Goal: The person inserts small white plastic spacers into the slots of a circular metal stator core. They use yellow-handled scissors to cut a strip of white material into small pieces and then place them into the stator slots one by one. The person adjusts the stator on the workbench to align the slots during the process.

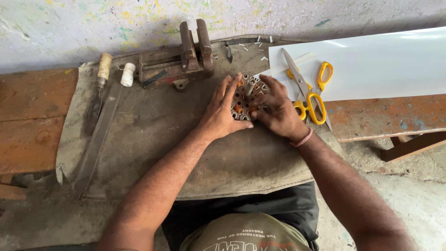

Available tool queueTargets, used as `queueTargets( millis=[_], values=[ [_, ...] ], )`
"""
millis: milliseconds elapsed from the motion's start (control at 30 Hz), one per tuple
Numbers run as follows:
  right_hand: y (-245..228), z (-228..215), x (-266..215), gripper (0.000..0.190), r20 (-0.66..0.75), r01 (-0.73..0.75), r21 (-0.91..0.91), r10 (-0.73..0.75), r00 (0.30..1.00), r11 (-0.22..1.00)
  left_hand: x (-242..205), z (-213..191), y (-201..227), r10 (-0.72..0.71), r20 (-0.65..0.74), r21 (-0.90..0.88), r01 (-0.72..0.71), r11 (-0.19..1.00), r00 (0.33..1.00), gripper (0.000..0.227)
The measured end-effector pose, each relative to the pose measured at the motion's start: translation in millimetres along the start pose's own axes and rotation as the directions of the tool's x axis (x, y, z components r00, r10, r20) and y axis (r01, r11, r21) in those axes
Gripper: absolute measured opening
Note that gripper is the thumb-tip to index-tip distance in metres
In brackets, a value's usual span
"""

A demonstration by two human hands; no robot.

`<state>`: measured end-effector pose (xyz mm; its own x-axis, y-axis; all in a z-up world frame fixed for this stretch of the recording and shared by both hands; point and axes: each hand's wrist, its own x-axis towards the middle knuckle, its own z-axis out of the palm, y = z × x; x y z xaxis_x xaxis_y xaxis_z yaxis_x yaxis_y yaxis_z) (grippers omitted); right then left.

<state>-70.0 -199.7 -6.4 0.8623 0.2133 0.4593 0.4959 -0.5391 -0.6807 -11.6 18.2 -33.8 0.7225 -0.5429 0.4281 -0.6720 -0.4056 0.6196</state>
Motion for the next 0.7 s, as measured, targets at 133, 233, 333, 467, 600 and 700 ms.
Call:
queueTargets(
  millis=[133, 233, 333, 467, 600, 700],
  values=[
    [2.9, 8.5, 5.4, 0.031, 0.036, 0.059, -0.098, -0.056, 0.998, 0.993, -1.6, -1.0, -0.5, -0.018, 0.008, 0.005, 0.018, 1.0, 1.0, 0.142],
    [2.2, 8.6, 6.6, 0.029, 0.052, 0.072, -0.146, -0.065, 0.997, 0.987, 1.1, -0.4, -0.1, -0.031, 0.026, 0.013, 0.031, 0.999, 0.999, 0.143],
    [-0.5, 8.9, 5.4, 0.03, 0.033, 0.081, -0.102, -0.078, 0.996, 0.991, -0.1, -1.0, -0.6, -0.021, 0.022, 0.018, 0.02, 1.0, 1.0, 0.143],
    [-2.4, 12.1, 4.0, 0.024, 0.033, 0.088, -0.183, -0.083, 0.996, 0.979, 1.6, 1.8, -2.9, -0.06, 0.051, 0.037, 0.058, 0.998, 0.997, 0.143],
    [-2.8, 11.2, 4.0, 0.026, 0.018, 0.068, -0.203, -0.066, 0.998, 0.977, -0.2, 1.2, -4.1, 0.005, 0.002, 0.003, -0.005, 1.0, 1.0, 0.142],
    [-4.1, 9.2, 3.6, 0.027, 0.022, 0.073, -0.149, -0.07, 0.997, 0.986, -0.9, -0.6, -2.3, 0.021, -0.013, -0.013, -0.021, 1.0, 1.0, 0.142]
  ],
)
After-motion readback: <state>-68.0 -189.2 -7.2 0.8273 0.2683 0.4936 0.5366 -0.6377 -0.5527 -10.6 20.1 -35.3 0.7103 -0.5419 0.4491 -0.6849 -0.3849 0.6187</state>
